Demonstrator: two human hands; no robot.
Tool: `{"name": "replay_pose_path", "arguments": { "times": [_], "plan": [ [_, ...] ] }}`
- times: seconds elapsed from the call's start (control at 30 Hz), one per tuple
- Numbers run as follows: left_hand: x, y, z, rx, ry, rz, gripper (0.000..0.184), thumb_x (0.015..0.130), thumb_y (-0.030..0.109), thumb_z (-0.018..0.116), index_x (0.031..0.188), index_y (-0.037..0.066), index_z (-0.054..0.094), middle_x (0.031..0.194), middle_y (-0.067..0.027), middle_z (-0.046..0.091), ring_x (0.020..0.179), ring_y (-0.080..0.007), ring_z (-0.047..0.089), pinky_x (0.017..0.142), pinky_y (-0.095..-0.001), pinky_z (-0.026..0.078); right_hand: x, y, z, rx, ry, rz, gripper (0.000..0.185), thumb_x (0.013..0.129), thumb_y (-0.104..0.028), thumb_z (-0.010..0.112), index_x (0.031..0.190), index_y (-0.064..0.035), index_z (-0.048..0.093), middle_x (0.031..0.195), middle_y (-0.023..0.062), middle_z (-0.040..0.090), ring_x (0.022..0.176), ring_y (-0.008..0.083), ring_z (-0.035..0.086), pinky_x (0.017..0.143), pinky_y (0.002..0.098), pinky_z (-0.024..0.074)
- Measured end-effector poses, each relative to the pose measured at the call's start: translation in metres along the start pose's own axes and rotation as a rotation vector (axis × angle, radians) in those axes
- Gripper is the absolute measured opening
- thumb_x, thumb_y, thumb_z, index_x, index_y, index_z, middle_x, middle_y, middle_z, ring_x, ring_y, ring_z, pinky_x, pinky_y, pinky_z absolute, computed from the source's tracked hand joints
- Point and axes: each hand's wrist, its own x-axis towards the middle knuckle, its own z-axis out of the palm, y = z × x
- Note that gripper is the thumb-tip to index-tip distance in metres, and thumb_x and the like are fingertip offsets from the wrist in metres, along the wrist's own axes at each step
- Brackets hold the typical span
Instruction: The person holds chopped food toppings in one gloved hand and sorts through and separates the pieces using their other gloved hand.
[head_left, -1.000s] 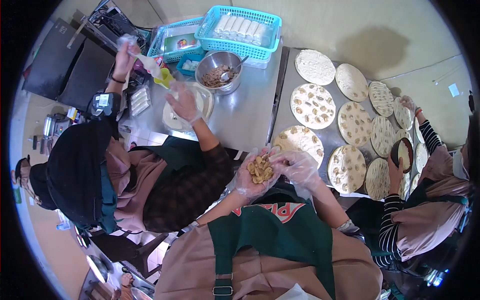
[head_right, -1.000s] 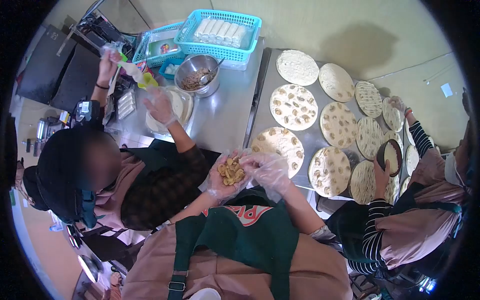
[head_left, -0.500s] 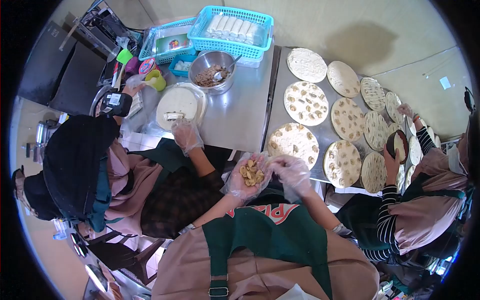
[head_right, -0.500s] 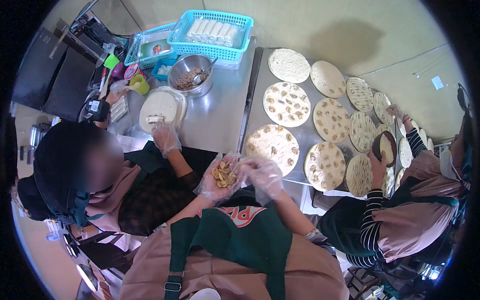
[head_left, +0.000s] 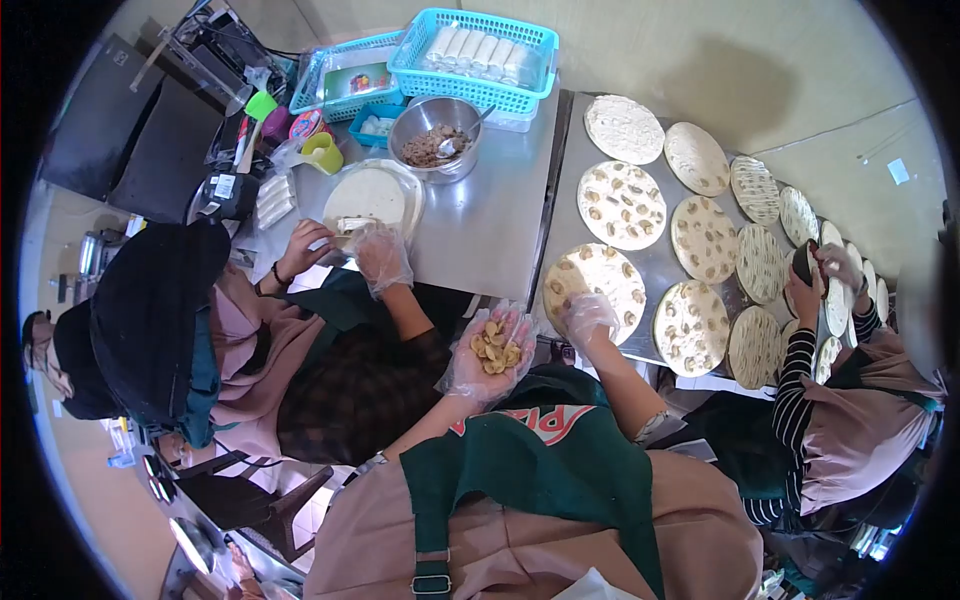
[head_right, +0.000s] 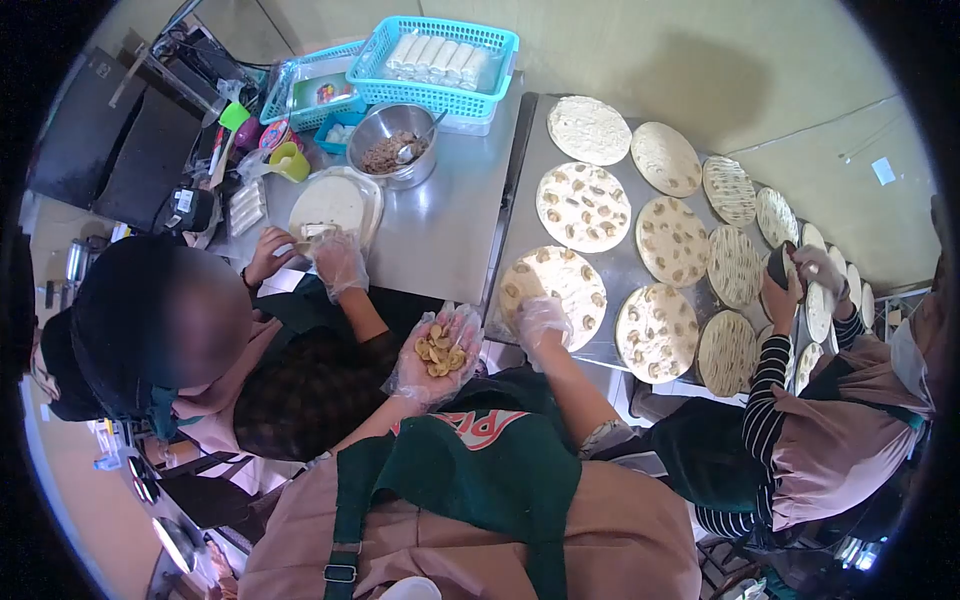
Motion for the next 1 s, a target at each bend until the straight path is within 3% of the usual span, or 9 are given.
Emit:
{"name": "replay_pose_path", "arguments": {
  "times": [0.23, 0.33, 0.4, 0.53, 0.6, 0.63, 0.87, 0.97, 1.0],
  "plan": [
    [0.000, -0.002, -0.003, -0.010, -0.064, -0.011, 0.025, 0.079, 0.025, 0.045, 0.100, 0.015, 0.055, 0.110, -0.0029, 0.052, 0.107, -0.0233, 0.045, 0.091, -0.0430, 0.034, 0.008, 0.011, 0.006, -0.045, 0.038, -0.097, 0.022, 0.072, -0.028, 0.052, 0.079, -0.0085, 0.060, 0.071, 0.0134, 0.059, 0.070, 0.0292, 0.057, 0.064, 0.0391, 0.0443],
    [-0.002, -0.006, 0.000, 0.028, -0.094, -0.026, 0.028, 0.078, 0.025, 0.047, 0.104, 0.015, 0.052, 0.114, -0.0016, 0.049, 0.109, -0.0223, 0.042, 0.088, -0.0410, 0.035, 0.004, 0.002, -0.001, 0.320, 0.166, -0.123, 0.020, 0.072, -0.025, 0.056, 0.080, -0.0082, 0.061, 0.068, 0.0120, 0.058, 0.068, 0.0268, 0.057, 0.062, 0.0363, 0.0453],
    [-0.001, -0.007, 0.000, 0.033, -0.115, -0.033, 0.031, 0.078, 0.025, 0.046, 0.107, 0.015, 0.050, 0.117, -0.0010, 0.047, 0.111, -0.0221, 0.040, 0.089, -0.0412, 0.033, -0.012, -0.035, -0.060, 0.873, -0.103, 0.066, 0.018, 0.070, -0.022, 0.060, 0.081, -0.0077, 0.061, 0.067, 0.0095, 0.058, 0.065, 0.0234, 0.057, 0.058, 0.0331, 0.0454],
    [0.005, -0.009, -0.005, 0.082, -0.120, -0.077, 0.028, 0.079, 0.027, 0.044, 0.103, 0.014, 0.052, 0.107, -0.0047, 0.052, 0.102, -0.0231, 0.047, 0.085, -0.0408, 0.038, -0.028, -0.059, -0.096, 0.920, -0.303, -0.101, 0.017, 0.068, -0.018, 0.062, 0.081, -0.0066, 0.062, 0.068, 0.0087, 0.058, 0.061, 0.0207, 0.057, 0.055, 0.0310, 0.0450],
    [0.008, -0.010, -0.010, 0.111, -0.141, -0.107, 0.027, 0.080, 0.027, 0.043, 0.101, 0.014, 0.053, 0.102, -0.0060, 0.054, 0.098, -0.0229, 0.050, 0.083, -0.0402, 0.040, -0.030, -0.063, -0.089, 0.697, -0.036, -0.611, 0.019, 0.067, -0.017, 0.062, 0.082, -0.0056, 0.062, 0.070, 0.0098, 0.058, 0.060, 0.0219, 0.057, 0.055, 0.0319, 0.0452],
    [0.010, -0.012, -0.011, 0.188, -0.137, -0.085, 0.026, 0.081, 0.028, 0.042, 0.098, 0.012, 0.054, 0.100, -0.0063, 0.055, 0.096, -0.0229, 0.051, 0.082, -0.0402, 0.041, -0.033, -0.068, -0.093, 0.576, -0.058, -0.638, 0.018, 0.066, -0.014, 0.059, 0.082, -0.0064, 0.061, 0.072, 0.0105, 0.057, 0.065, 0.0240, 0.056, 0.059, 0.0321, 0.0456],
    [0.018, -0.012, -0.024, 0.272, -0.203, -0.085, 0.030, 0.083, 0.032, 0.038, 0.097, 0.009, 0.053, 0.096, -0.0077, 0.056, 0.091, -0.0213, 0.053, 0.081, -0.0383, 0.042, -0.043, -0.072, -0.086, 0.434, 0.029, -0.579, 0.013, 0.068, -0.012, 0.055, 0.079, -0.0079, 0.059, 0.072, 0.0092, 0.056, 0.075, 0.0276, 0.054, 0.067, 0.0341, 0.0434],
    [0.008, -0.015, -0.012, 0.203, -0.281, -0.173, 0.032, 0.084, 0.032, 0.038, 0.100, 0.007, 0.052, 0.100, -0.0097, 0.055, 0.093, -0.0222, 0.052, 0.083, -0.0392, 0.041, -0.046, -0.068, -0.093, 0.616, -0.017, -0.562, 0.012, 0.070, -0.014, 0.055, 0.079, -0.0071, 0.059, 0.071, 0.0084, 0.056, 0.067, 0.0235, 0.055, 0.061, 0.0314, 0.0444],
    [0.008, -0.015, -0.011, 0.204, -0.283, -0.173, 0.032, 0.084, 0.032, 0.038, 0.100, 0.007, 0.052, 0.100, -0.0097, 0.055, 0.093, -0.0222, 0.052, 0.083, -0.0392, 0.041, -0.049, -0.068, -0.096, 0.721, -0.096, -0.408, 0.011, 0.072, -0.015, 0.055, 0.079, -0.0072, 0.058, 0.070, 0.0072, 0.056, 0.063, 0.0194, 0.055, 0.057, 0.0292, 0.0438]
  ]
}}
